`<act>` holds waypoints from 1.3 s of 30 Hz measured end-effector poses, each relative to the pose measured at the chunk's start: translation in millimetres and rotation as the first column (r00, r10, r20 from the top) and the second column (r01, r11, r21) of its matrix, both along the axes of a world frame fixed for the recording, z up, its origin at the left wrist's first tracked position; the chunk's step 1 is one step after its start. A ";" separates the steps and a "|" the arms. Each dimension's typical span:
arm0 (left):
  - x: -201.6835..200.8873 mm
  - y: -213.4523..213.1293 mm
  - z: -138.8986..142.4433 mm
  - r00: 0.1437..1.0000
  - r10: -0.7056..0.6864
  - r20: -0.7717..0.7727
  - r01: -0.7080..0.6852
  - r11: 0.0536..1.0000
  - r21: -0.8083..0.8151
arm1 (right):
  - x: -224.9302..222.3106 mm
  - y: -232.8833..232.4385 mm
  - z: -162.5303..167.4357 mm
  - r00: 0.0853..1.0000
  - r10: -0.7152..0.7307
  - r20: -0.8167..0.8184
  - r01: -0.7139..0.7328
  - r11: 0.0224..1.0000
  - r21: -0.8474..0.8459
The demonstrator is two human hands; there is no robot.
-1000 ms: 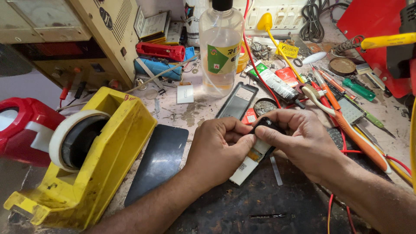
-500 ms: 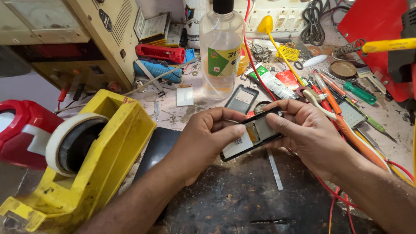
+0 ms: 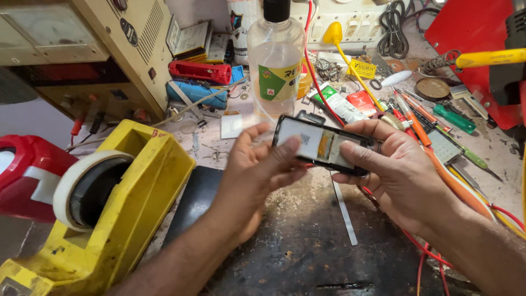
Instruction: The person assembles a small electronic device by inserting a battery, connecting a camera module, and attaching a screen. They handle the components by hand, aligning and seating each part into the device chassis on a cluttered workbench.
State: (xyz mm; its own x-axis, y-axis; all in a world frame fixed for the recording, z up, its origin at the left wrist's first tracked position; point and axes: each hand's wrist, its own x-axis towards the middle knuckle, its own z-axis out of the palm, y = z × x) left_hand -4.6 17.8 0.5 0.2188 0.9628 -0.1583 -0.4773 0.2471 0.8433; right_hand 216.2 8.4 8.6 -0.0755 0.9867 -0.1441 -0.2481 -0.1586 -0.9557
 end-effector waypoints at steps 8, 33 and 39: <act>14.7 -10.6 -17.3 0.980 -0.038 -0.197 0.067 0.987 0.146 | -11.0 -4.3 -3.6 0.988 0.061 0.144 -0.054 0.997 -0.054; 16.7 -13.7 -19.5 0.973 -0.042 -0.228 0.098 0.966 0.239 | -6.0 -7.5 -17.5 0.969 0.086 0.233 -0.098 0.994 0.039; 16.4 -15.5 -19.1 0.959 -0.025 -0.283 0.115 0.945 0.306 | -5.8 -8.8 -18.4 0.969 0.072 0.238 -0.090 0.994 0.064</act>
State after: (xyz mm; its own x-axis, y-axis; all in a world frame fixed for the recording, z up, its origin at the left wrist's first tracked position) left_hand 11.7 2.3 -18.6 0.2797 0.9560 0.0886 -0.2100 -0.0291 0.9773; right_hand 210.4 -0.4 -9.8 -0.1284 0.9872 -0.0950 -0.0043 -0.0963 -0.9953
